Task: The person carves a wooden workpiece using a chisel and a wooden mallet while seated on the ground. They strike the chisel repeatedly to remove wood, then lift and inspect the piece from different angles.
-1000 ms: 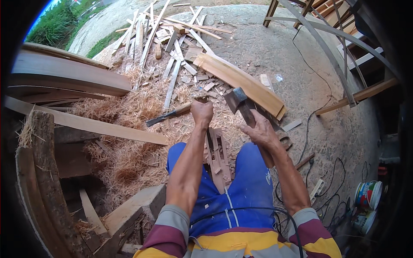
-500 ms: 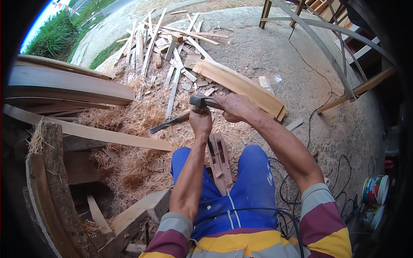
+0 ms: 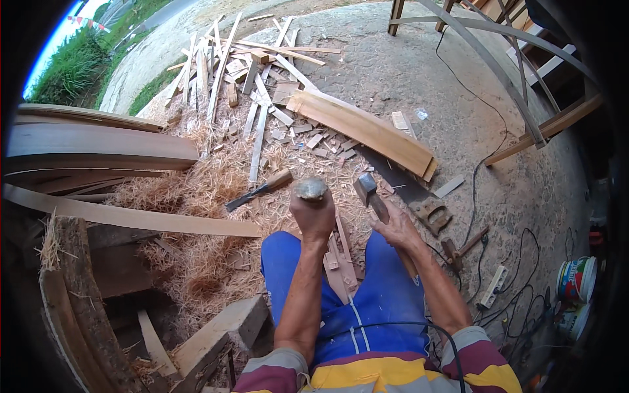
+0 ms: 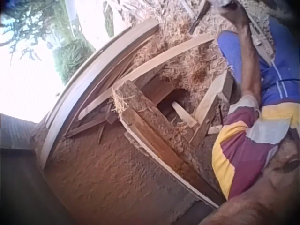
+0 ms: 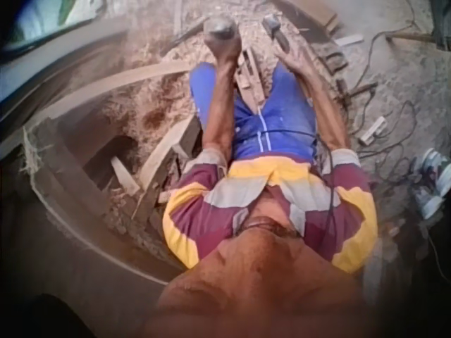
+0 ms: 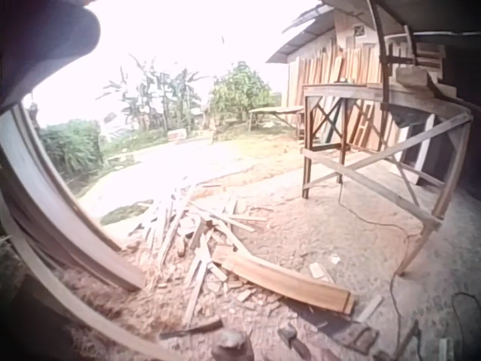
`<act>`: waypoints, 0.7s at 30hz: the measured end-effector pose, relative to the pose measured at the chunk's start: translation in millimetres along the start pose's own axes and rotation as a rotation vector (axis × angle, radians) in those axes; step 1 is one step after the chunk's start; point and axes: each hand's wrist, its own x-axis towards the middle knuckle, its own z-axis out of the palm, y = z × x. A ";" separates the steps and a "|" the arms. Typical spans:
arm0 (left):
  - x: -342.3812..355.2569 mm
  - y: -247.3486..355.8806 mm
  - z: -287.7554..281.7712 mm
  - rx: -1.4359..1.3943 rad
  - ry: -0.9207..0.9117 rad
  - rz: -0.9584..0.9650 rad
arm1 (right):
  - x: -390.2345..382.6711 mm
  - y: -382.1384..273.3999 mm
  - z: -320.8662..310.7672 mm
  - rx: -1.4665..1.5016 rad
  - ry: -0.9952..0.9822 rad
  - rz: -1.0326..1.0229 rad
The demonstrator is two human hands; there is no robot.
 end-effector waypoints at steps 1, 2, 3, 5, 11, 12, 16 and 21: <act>24.2 -19.8 8.6 0.110 -0.175 -0.182 | 4.0 5.7 2.0 0.035 -0.015 0.048; 39.6 -44.8 -2.5 0.227 -0.316 -0.388 | 0.1 -1.2 6.9 0.021 -0.086 0.109; 73.5 -84.2 -21.5 0.091 -0.433 -0.969 | 0.8 -10.9 9.4 -0.004 -0.151 0.148; 117.5 -103.8 -43.2 0.294 -0.645 -0.903 | -0.2 -0.7 4.9 -0.096 -0.061 -0.058; 192.1 68.7 -43.3 0.020 -0.273 0.248 | 20.5 32.9 16.9 -0.360 -0.089 0.030; 182.9 83.7 -52.1 0.053 -0.283 0.246 | 29.6 43.6 26.7 -0.435 -0.061 -0.051; 130.8 72.4 -85.0 0.392 -0.130 0.417 | 62.0 62.0 57.2 -0.736 -0.056 -0.186; 26.0 103.5 -101.4 -0.356 -0.066 -0.134 | 83.3 82.1 62.1 -0.756 -0.248 -0.063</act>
